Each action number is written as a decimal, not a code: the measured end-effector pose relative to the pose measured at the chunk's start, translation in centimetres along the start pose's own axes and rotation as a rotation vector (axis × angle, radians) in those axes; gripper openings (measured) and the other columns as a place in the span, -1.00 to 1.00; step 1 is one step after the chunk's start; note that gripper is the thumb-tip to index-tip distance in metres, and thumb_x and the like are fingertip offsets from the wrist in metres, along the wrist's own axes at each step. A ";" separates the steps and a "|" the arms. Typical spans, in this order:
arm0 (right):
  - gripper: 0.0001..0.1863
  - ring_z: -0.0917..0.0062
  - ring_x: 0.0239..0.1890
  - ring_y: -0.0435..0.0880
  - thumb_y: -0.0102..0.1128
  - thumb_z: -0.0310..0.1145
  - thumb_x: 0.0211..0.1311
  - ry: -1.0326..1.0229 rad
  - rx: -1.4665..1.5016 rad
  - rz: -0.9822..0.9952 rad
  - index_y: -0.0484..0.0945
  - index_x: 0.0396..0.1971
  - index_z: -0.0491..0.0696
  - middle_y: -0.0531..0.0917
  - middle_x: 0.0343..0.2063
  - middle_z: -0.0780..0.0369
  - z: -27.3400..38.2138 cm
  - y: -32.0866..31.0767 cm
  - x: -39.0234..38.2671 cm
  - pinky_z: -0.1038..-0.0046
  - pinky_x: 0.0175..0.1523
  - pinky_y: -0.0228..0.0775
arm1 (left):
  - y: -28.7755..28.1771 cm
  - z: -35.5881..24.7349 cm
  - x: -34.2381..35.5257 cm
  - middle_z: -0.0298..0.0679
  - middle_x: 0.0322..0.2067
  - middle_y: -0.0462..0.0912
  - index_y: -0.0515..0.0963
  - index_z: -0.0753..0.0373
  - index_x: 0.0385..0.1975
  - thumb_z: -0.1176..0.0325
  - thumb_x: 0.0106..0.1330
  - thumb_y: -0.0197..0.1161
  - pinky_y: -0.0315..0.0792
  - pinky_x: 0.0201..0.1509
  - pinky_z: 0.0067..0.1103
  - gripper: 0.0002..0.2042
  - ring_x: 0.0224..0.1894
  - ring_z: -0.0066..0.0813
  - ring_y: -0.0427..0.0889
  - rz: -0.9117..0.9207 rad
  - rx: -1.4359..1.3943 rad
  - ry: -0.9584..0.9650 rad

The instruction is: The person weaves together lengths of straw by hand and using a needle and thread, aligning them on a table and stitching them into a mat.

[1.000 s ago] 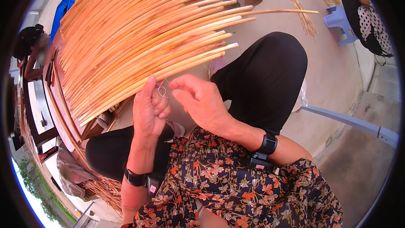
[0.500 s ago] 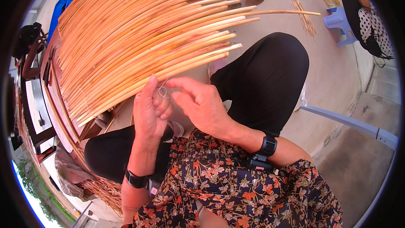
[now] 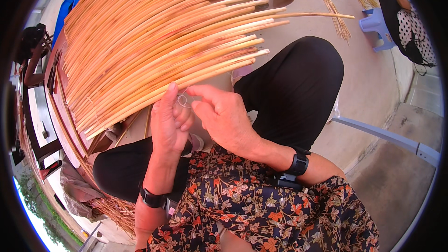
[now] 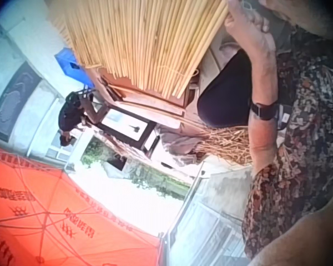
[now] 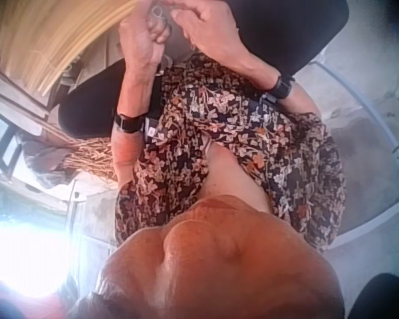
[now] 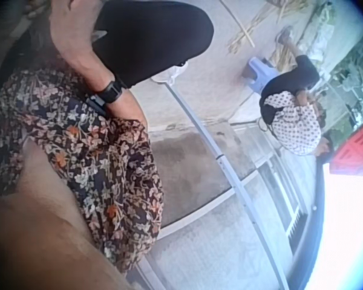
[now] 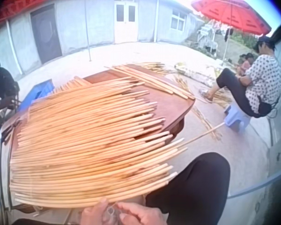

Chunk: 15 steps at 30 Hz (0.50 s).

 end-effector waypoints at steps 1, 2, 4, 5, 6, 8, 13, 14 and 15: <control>-0.70 0.75 -0.65 0.45 0.04 -0.46 0.25 0.000 0.000 0.000 0.55 -0.05 -0.21 0.51 -0.71 0.26 0.0 0.0 0.0 0.59 -0.53 0.30 | 0.0 0.0 0.0 -0.54 -0.80 0.04 0.45 0.16 -0.45 0.25 0.40 0.16 -0.03 -0.74 -0.69 -0.80 -0.79 -0.73 0.04 -0.004 -0.005 0.002; -0.70 0.75 -0.66 0.46 0.04 -0.45 0.25 0.007 0.019 0.000 0.55 -0.06 -0.22 0.51 -0.71 0.27 -0.1 0.0 0.1 0.60 -0.54 0.31 | 0.1 0.0 0.1 -0.54 -0.80 0.04 0.45 0.16 -0.45 0.25 0.40 0.16 -0.03 -0.74 -0.69 -0.80 -0.79 -0.73 0.04 -0.005 -0.005 0.002; -0.71 0.75 -0.66 0.47 0.04 -0.45 0.26 0.014 0.038 0.001 0.55 -0.07 -0.23 0.52 -0.72 0.28 0.0 0.1 0.1 0.61 -0.55 0.31 | 0.2 0.0 0.2 -0.54 -0.80 0.03 0.42 0.14 -0.50 0.26 0.40 0.15 -0.02 -0.74 -0.69 -0.79 -0.79 -0.73 0.04 -0.001 -0.032 0.007; -0.71 0.75 -0.67 0.46 0.03 -0.44 0.27 0.058 0.095 0.000 0.56 -0.08 -0.24 0.52 -0.72 0.28 -0.3 0.3 0.0 0.62 -0.56 0.30 | 0.1 0.1 0.2 -0.54 -0.80 0.03 0.42 0.14 -0.50 0.26 0.40 0.15 -0.02 -0.74 -0.69 -0.79 -0.79 -0.73 0.04 -0.002 -0.031 0.007; -0.72 0.75 -0.68 0.46 0.03 -0.43 0.28 0.102 0.151 -0.003 0.56 -0.09 -0.24 0.52 -0.72 0.29 -0.7 0.4 0.0 0.63 -0.57 0.30 | 0.1 0.2 0.3 -0.54 -0.80 0.04 0.41 0.14 -0.51 0.27 0.40 0.14 -0.02 -0.74 -0.69 -0.78 -0.80 -0.73 0.04 0.011 -0.044 0.023; -0.73 0.76 -0.68 0.45 0.03 -0.43 0.29 0.103 0.218 -0.022 0.56 -0.10 -0.24 0.51 -0.71 0.31 -0.8 0.7 0.2 0.65 -0.59 0.29 | 0.0 0.2 0.4 -0.54 -0.80 0.04 0.40 0.14 -0.52 0.28 0.41 0.14 -0.02 -0.73 -0.69 -0.77 -0.80 -0.73 0.04 0.023 -0.055 0.040; -0.75 0.78 -0.66 0.42 0.04 -0.42 0.32 0.121 0.400 -0.071 0.57 -0.12 -0.22 0.50 -0.66 0.35 -3.2 1.0 0.9 0.68 -0.60 0.28 | 0.2 0.4 0.9 -0.54 -0.81 0.04 0.37 0.14 -0.55 0.29 0.42 0.11 -0.03 -0.74 -0.67 -0.75 -0.80 -0.73 0.04 0.023 -0.035 0.068; -0.76 0.79 -0.65 0.41 0.05 -0.41 0.33 0.106 0.431 -0.069 0.57 -0.12 -0.21 0.49 -0.65 0.37 -3.6 1.1 1.0 0.69 -0.59 0.28 | 0.3 0.3 0.9 -0.54 -0.81 0.04 0.37 0.14 -0.55 0.29 0.42 0.11 -0.03 -0.74 -0.67 -0.75 -0.80 -0.73 0.04 0.024 -0.032 0.070; -0.76 0.80 -0.63 0.41 0.06 -0.40 0.34 0.092 0.462 -0.068 0.57 -0.11 -0.19 0.48 -0.64 0.39 -3.7 1.1 1.0 0.71 -0.57 0.28 | 0.2 0.3 0.9 -0.54 -0.81 0.04 0.36 0.13 -0.56 0.27 0.41 0.13 -0.03 -0.74 -0.67 -0.74 -0.80 -0.72 0.04 0.010 -0.020 0.063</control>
Point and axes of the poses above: each hand's wrist, its own x-axis towards the middle knuckle, its own y-axis out of the palm, z = x × y, the point moved 10 cm from there along x, towards the middle knuckle
